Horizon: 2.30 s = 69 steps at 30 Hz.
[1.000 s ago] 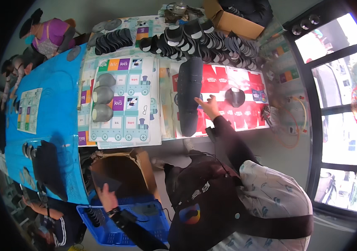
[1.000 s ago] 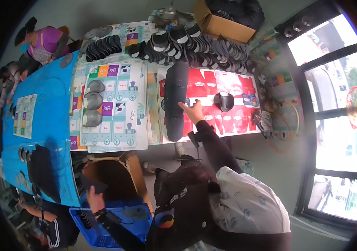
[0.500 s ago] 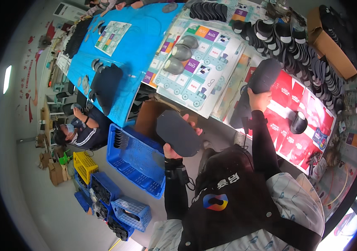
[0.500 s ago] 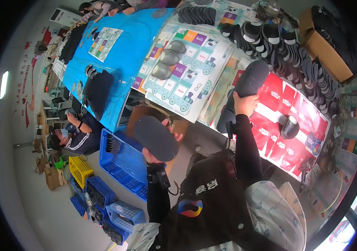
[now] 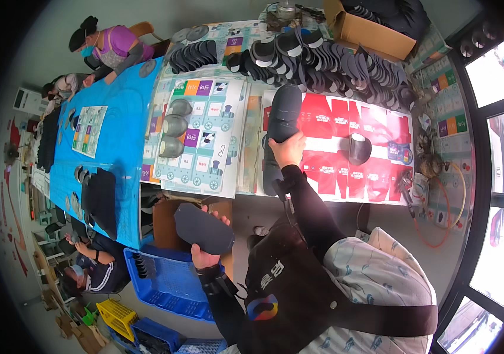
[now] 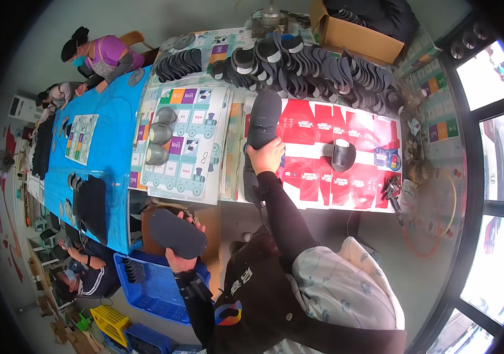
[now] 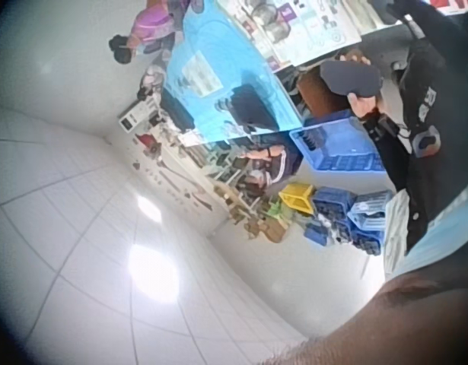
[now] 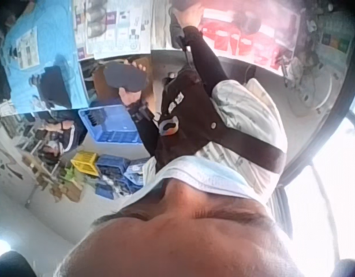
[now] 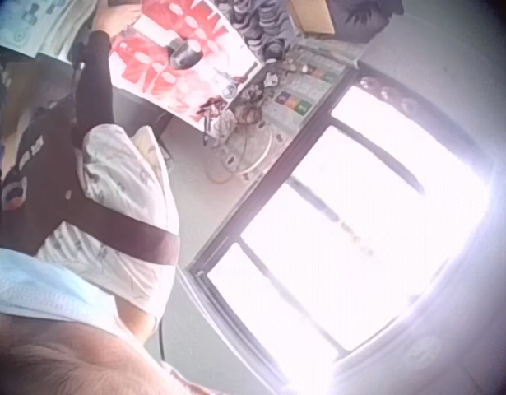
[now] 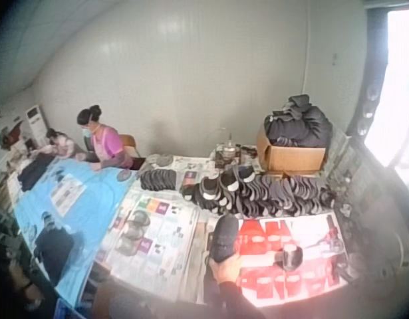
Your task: Organizing and preparing shoe components for assembly in a manufacturing facility.
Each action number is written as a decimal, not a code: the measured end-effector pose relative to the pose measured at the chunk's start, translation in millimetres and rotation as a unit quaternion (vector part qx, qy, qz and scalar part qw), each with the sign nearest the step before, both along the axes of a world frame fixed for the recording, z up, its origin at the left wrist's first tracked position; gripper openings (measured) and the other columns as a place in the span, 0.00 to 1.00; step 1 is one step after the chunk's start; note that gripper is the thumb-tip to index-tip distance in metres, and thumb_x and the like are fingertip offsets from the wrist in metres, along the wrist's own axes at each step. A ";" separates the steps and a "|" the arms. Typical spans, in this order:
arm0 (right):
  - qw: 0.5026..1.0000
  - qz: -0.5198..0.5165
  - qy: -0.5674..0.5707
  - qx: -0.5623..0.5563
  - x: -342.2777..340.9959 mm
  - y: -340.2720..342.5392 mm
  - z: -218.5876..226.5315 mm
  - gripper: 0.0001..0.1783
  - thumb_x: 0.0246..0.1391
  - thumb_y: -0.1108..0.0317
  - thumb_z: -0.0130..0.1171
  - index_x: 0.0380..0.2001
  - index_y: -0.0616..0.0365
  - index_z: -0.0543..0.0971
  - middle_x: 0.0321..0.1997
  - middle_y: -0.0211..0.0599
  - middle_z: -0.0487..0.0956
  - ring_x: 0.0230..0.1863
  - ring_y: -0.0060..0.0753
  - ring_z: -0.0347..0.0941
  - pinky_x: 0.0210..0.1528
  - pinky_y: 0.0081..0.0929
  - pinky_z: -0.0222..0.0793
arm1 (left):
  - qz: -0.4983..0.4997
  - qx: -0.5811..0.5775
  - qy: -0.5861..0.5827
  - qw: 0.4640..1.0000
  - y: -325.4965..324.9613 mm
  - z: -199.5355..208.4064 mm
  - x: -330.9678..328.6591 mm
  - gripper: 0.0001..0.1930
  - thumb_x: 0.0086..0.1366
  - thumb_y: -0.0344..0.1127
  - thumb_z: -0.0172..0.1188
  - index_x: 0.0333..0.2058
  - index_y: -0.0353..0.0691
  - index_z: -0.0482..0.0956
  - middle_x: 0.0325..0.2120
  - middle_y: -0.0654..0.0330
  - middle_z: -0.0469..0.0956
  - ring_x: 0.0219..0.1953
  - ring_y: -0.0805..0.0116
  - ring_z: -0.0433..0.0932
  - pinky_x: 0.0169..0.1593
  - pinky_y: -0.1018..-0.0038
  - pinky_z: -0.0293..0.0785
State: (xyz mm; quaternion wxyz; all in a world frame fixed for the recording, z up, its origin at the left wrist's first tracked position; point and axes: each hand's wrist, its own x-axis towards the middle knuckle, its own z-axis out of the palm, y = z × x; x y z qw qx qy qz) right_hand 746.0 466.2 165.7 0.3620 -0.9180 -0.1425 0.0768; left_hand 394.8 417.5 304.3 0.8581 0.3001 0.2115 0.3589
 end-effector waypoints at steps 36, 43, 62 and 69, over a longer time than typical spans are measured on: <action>0.755 0.566 0.220 0.248 -118.1 -98.5 245.6 0.69 0.44 0.56 0.83 0.77 0.71 0.47 0.78 0.60 0.58 0.80 0.46 0.54 0.80 0.40 0.48 | 0.098 0.022 0.012 0.995 20.4 84.8 15.3 0.37 0.74 0.55 0.58 0.73 0.40 0.61 0.69 0.56 0.69 0.70 0.55 0.69 0.71 0.54 0.67; 0.684 0.395 0.537 0.298 -110.2 -93.9 234.9 0.56 0.55 0.67 0.75 0.75 0.73 0.50 0.66 0.50 0.71 0.58 0.35 0.77 0.58 0.32 0.77 | 0.054 -0.067 0.079 0.993 8.3 92.5 23.2 0.27 0.77 0.44 0.55 0.67 0.33 0.67 0.59 0.53 0.77 0.58 0.57 0.80 0.62 0.57 0.76; 0.556 0.338 0.633 0.420 -128.7 -106.3 234.3 0.48 0.59 0.71 0.70 0.75 0.68 0.54 0.72 0.41 0.65 0.74 0.34 0.61 0.76 0.36 0.56 | 0.098 -0.013 0.119 0.988 -2.7 134.9 41.4 0.26 0.75 0.41 0.60 0.64 0.34 0.68 0.54 0.54 0.79 0.55 0.62 0.81 0.57 0.60 0.80; 0.568 0.338 0.626 0.414 -128.3 -104.2 238.6 0.48 0.58 0.72 0.70 0.75 0.68 0.54 0.72 0.42 0.65 0.75 0.36 0.60 0.76 0.37 0.56 | 0.095 0.000 0.119 0.988 -1.0 135.2 41.6 0.26 0.74 0.39 0.62 0.64 0.34 0.68 0.56 0.55 0.78 0.56 0.64 0.80 0.59 0.63 0.79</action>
